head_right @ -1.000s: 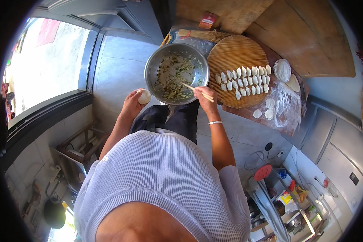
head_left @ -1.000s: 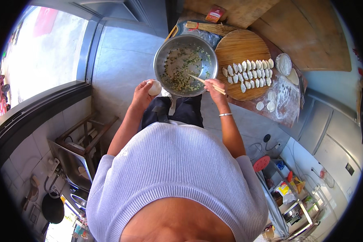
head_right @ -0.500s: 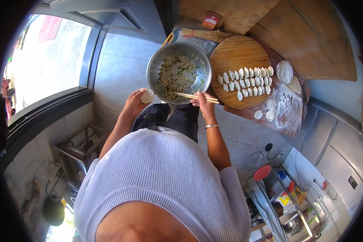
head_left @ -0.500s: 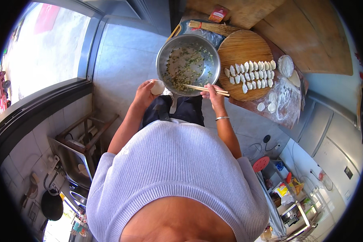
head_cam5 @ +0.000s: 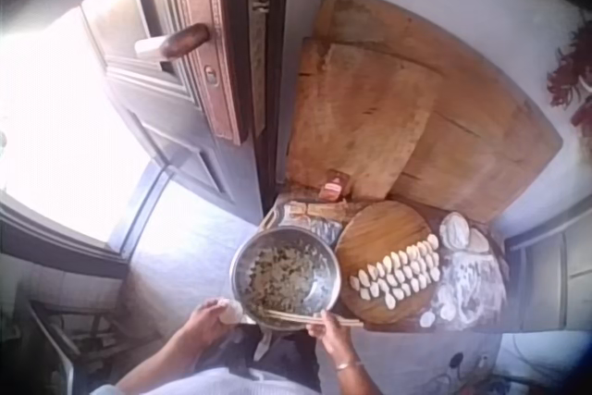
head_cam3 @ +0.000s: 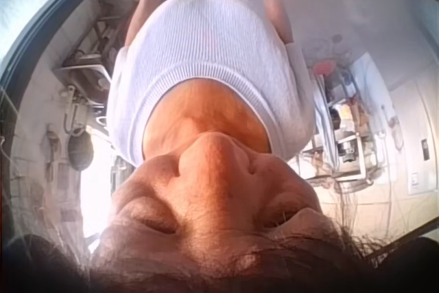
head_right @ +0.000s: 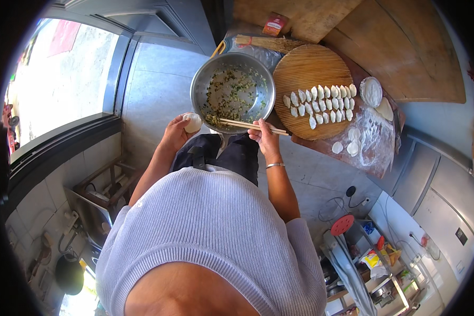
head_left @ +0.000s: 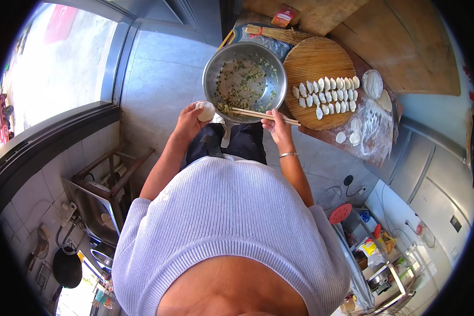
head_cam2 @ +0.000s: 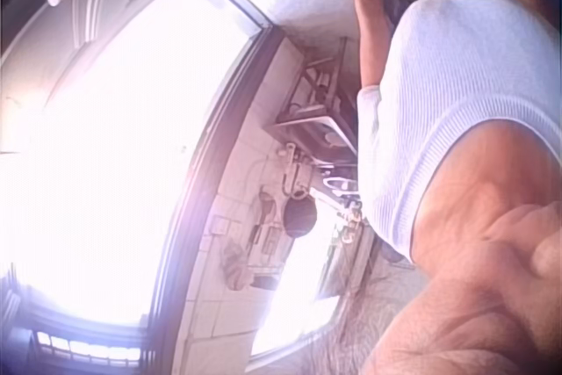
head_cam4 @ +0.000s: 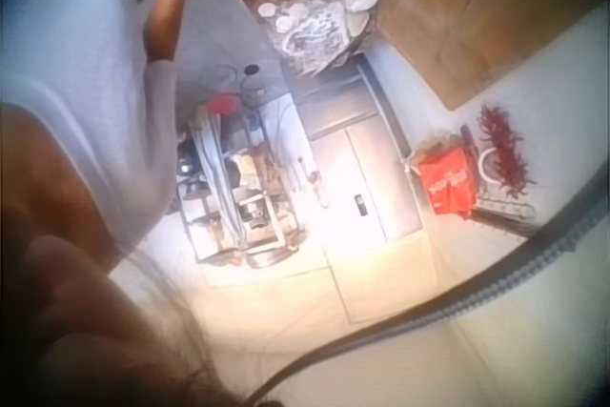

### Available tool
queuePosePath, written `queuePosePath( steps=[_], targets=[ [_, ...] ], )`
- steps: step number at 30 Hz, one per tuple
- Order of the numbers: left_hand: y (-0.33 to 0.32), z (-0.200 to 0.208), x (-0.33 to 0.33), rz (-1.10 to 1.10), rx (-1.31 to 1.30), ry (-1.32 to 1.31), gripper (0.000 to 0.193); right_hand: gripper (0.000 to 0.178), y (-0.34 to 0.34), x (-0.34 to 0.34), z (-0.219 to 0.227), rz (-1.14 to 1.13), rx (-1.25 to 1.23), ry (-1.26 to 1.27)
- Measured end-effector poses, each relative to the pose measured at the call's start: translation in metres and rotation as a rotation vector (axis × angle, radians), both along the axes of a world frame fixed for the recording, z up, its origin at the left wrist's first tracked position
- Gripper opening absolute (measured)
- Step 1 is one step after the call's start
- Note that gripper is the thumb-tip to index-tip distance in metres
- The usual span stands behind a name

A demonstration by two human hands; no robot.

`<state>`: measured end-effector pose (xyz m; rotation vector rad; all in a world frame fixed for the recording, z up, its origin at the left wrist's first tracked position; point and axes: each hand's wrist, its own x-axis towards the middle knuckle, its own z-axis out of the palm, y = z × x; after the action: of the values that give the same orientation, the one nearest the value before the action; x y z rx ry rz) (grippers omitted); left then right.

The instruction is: The person scoops green vegetable filling from a metal bowl using chopsticks and places it onto round dough wrappers held in the left hand. The person folds and pleats the wrappers to seal the dumplings, placing the finished pieces in neat rows on a wooden board.

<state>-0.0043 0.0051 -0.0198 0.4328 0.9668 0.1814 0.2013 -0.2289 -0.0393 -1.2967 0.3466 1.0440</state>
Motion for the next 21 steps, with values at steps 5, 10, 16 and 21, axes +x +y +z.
queuePosePath(
  steps=[5,10,16,21],
  targets=[
    [0.0,-0.002,0.003,-0.008,0.008,0.004,0.032,0.028,-0.006,-0.002,0.005,-0.093,0.049,0.06],
    [-0.004,-0.002,0.011,-0.018,0.036,-0.012,0.035,0.026,-0.007,0.0,0.015,-0.129,0.043,-0.002],
    [-0.002,-0.006,0.01,-0.006,0.071,0.02,0.036,0.021,0.02,0.0,0.02,0.115,-0.064,-0.434],
    [0.002,0.0,0.002,0.006,0.067,0.015,0.034,0.022,0.043,-0.006,0.008,0.348,-0.091,-0.582]
  ],
)
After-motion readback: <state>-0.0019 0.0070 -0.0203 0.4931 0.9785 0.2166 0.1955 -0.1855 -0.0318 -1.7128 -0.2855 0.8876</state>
